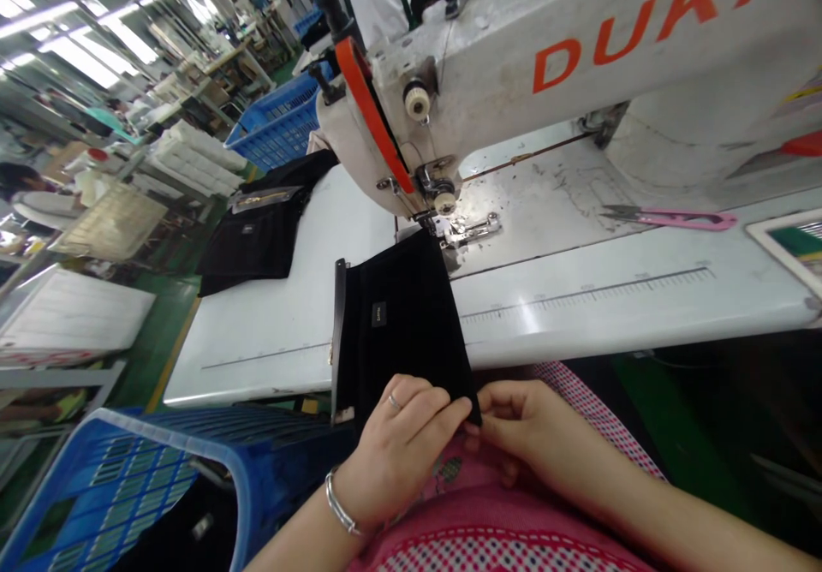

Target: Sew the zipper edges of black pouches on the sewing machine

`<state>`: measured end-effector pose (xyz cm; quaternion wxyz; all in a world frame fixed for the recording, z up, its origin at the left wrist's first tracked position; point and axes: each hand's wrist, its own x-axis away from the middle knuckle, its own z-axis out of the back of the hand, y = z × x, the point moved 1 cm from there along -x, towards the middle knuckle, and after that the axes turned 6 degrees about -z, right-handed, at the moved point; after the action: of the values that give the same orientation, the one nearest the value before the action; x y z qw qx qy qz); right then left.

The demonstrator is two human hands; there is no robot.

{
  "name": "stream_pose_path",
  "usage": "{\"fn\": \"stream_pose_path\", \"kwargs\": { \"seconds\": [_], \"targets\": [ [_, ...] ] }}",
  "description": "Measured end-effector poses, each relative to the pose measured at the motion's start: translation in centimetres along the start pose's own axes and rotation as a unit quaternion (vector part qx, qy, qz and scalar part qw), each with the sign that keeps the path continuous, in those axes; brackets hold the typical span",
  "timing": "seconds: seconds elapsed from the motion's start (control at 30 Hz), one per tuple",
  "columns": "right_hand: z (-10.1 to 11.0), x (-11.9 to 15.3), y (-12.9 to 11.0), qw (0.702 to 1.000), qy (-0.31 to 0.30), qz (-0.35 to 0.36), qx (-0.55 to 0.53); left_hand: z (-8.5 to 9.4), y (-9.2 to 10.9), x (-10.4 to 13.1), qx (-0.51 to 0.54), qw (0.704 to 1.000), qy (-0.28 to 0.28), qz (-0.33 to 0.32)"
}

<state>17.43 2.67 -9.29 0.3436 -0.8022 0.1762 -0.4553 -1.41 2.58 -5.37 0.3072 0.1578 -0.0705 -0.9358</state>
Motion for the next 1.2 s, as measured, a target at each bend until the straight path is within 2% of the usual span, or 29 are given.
{"fn": "stream_pose_path", "kwargs": {
  "seconds": [0.33,0.53,0.83,0.9,0.97,1.0,1.03,1.1,1.17,1.2],
  "targets": [
    [0.0,0.4,-0.3,1.000,0.008,-0.002,-0.002,-0.4,-0.1,0.5,0.031,0.999,0.033,0.017],
    [-0.1,0.8,-0.7,1.000,0.007,-0.015,-0.003,-0.4,-0.2,0.7,0.021,0.999,0.047,-0.001],
    [-0.1,1.4,-0.5,0.998,-0.039,-0.025,-0.030,-0.4,0.0,-0.1,-0.029,0.998,0.048,-0.037],
    [0.0,1.7,-0.3,0.999,-0.037,-0.022,0.003,-0.6,0.0,0.0,-0.020,0.997,0.058,-0.041],
    [0.4,1.8,0.0,0.993,0.017,0.034,0.115,-0.9,-0.1,0.1,0.007,0.997,0.068,-0.032],
    [0.7,1.9,0.0,0.974,0.064,0.097,0.193,-1.0,-0.1,0.2,0.019,0.997,0.072,-0.024],
    [0.9,1.9,0.1,0.939,0.114,0.178,0.273,-1.1,0.0,0.2,0.024,0.997,0.077,-0.016],
    [1.4,2.0,-0.1,0.825,0.192,0.349,0.400,-1.1,0.2,0.0,0.019,0.996,0.084,-0.006],
    [1.8,2.2,-0.6,0.714,0.211,0.477,0.467,-0.8,0.5,-0.5,0.018,0.997,0.081,-0.001],
    [1.9,2.3,-1.0,0.676,0.204,0.516,0.485,-0.5,0.5,-0.8,0.029,0.997,0.075,0.002]
  ]
}}
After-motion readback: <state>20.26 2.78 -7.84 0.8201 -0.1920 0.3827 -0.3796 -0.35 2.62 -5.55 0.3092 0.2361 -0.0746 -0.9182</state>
